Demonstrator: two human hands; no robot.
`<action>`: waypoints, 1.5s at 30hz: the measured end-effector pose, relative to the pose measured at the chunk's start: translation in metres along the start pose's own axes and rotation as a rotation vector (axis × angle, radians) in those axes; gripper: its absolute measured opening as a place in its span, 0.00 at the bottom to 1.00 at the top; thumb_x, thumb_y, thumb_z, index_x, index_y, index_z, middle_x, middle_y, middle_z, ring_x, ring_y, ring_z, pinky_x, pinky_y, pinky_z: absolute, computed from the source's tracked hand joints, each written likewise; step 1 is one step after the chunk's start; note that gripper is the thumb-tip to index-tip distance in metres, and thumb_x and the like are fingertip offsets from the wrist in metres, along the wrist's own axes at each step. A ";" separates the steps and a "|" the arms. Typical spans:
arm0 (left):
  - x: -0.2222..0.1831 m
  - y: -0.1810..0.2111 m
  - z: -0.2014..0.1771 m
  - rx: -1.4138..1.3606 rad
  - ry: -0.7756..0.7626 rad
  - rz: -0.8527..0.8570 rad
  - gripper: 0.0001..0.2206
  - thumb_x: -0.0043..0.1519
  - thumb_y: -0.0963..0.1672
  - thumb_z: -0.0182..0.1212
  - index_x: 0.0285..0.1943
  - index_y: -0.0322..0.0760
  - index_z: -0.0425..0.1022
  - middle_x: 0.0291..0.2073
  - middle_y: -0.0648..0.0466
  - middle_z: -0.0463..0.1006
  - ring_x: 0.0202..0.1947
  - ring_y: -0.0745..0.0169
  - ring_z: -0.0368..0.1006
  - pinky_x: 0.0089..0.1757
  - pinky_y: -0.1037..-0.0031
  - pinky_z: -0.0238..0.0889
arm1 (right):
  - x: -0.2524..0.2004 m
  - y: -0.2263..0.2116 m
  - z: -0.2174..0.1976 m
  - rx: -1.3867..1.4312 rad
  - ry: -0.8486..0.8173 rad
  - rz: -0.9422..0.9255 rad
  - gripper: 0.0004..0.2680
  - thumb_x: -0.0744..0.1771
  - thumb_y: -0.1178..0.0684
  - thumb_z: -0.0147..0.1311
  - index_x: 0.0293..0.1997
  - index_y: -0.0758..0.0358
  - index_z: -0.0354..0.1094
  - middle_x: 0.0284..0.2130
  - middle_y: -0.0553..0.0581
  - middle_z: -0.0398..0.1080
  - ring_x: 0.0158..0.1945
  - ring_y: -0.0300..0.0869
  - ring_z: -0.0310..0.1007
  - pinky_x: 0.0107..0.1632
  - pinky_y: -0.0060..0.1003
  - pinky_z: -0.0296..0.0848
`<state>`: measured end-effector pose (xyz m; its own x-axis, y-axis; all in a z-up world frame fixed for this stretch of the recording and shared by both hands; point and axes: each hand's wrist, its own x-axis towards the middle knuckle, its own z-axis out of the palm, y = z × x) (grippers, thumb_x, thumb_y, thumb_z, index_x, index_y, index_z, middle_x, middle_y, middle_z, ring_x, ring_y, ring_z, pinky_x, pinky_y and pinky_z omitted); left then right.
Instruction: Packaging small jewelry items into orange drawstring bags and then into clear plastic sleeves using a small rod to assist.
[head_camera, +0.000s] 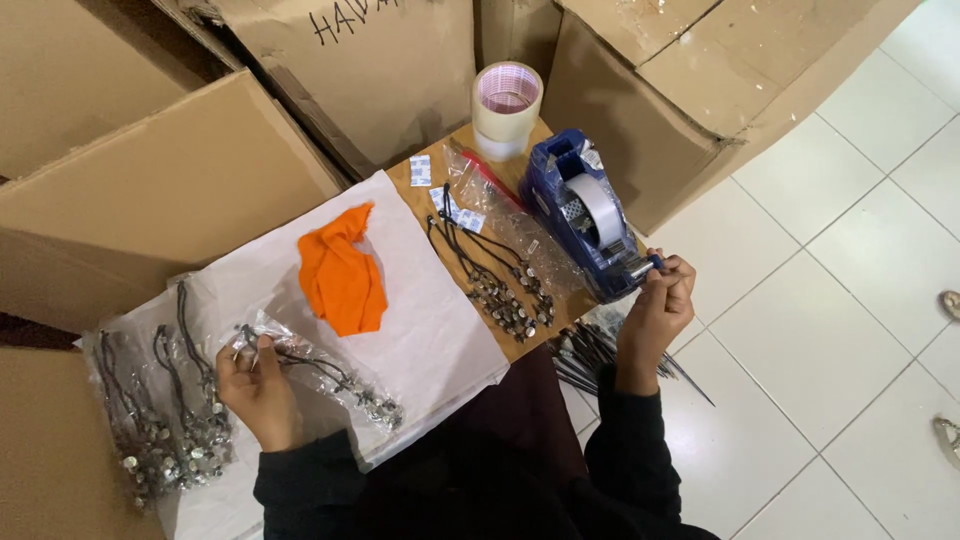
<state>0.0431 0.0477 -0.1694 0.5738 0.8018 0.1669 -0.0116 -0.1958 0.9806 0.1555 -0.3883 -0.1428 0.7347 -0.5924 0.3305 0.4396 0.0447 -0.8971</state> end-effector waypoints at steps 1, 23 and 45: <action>-0.001 0.002 0.000 0.000 0.000 -0.001 0.08 0.71 0.40 0.60 0.56 0.34 0.68 0.44 0.50 0.78 0.45 0.67 0.73 0.46 0.79 0.67 | -0.002 -0.003 0.004 -0.001 -0.001 0.000 0.12 0.70 0.65 0.42 0.26 0.54 0.54 0.43 0.50 0.56 0.53 0.39 0.61 0.72 0.45 0.62; 0.003 -0.014 -0.001 -0.131 -0.009 0.061 0.10 0.70 0.36 0.59 0.56 0.39 0.69 0.43 0.56 0.75 0.43 0.72 0.72 0.47 0.79 0.68 | 0.004 0.014 -0.002 0.203 -0.043 0.011 0.10 0.67 0.61 0.49 0.25 0.55 0.54 0.42 0.54 0.58 0.55 0.41 0.66 0.65 0.39 0.61; 0.002 -0.007 -0.002 -0.045 -0.021 0.046 0.08 0.72 0.39 0.59 0.57 0.34 0.68 0.47 0.50 0.77 0.47 0.67 0.73 0.50 0.79 0.67 | 0.008 0.005 -0.020 0.235 -0.232 0.139 0.08 0.67 0.59 0.48 0.28 0.50 0.62 0.47 0.46 0.58 0.53 0.37 0.61 0.58 0.34 0.60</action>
<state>0.0424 0.0516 -0.1756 0.5888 0.7804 0.2104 -0.0751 -0.2064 0.9756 0.1535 -0.4090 -0.1502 0.8817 -0.3705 0.2920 0.4142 0.3115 -0.8552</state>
